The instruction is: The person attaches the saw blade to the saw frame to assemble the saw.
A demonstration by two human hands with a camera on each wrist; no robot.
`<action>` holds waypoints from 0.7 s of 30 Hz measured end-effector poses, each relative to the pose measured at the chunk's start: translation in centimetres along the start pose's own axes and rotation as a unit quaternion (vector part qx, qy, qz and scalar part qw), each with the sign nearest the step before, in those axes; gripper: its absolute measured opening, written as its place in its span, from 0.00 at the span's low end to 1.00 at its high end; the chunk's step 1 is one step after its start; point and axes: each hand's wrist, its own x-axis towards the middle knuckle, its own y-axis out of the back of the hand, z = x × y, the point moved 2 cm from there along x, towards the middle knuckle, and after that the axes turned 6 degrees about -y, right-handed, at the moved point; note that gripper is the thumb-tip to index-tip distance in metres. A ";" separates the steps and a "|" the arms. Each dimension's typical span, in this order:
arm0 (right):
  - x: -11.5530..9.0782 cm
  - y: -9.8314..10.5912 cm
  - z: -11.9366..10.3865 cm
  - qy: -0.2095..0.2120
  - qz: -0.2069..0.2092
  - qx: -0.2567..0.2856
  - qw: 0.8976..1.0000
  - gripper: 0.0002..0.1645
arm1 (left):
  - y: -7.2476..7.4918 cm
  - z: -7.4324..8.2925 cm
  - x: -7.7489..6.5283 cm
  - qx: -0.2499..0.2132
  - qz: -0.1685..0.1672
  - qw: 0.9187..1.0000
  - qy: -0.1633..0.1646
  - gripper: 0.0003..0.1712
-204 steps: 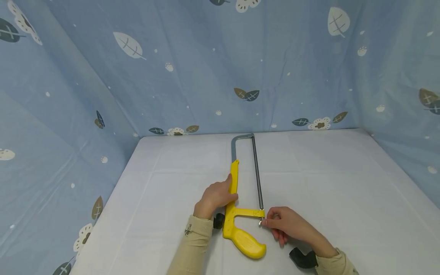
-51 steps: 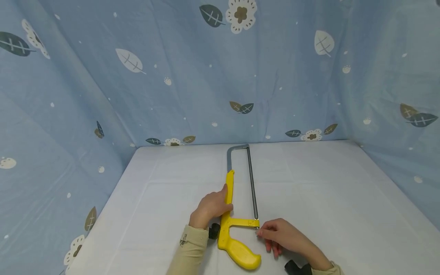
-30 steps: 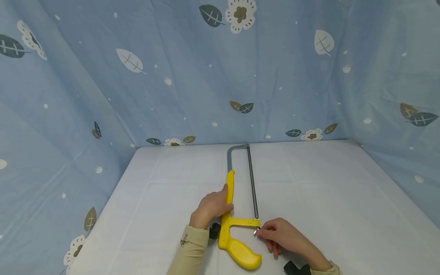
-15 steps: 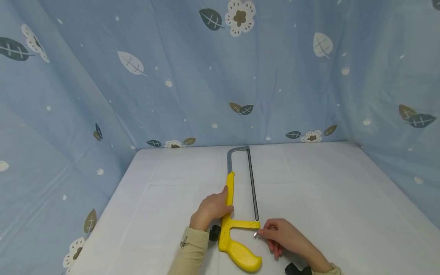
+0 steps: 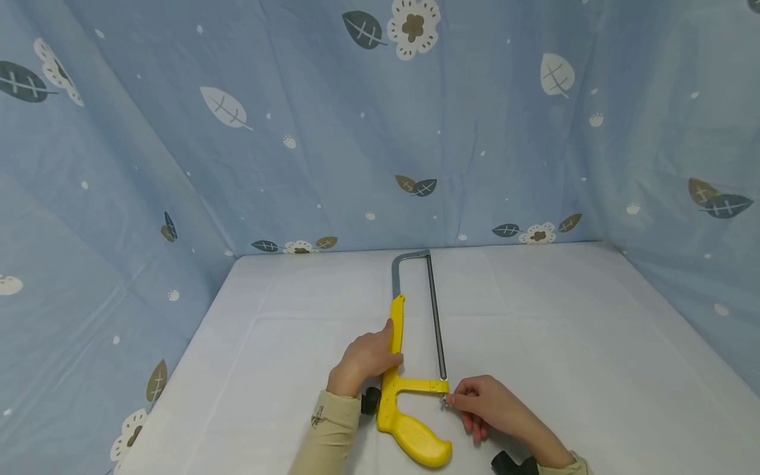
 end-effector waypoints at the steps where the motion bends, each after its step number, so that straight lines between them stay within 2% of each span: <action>1: 0.0 0.0 0.0 0.000 -0.001 0.001 1.000 0.21 | 0.0 0.0 0.0 0.000 0.000 1.000 0.000 0.43; 21: -0.1 -0.3 -0.5 0.007 -0.013 -0.024 1.000 0.20 | 0.1 0.2 0.1 0.001 0.003 1.000 0.001 0.43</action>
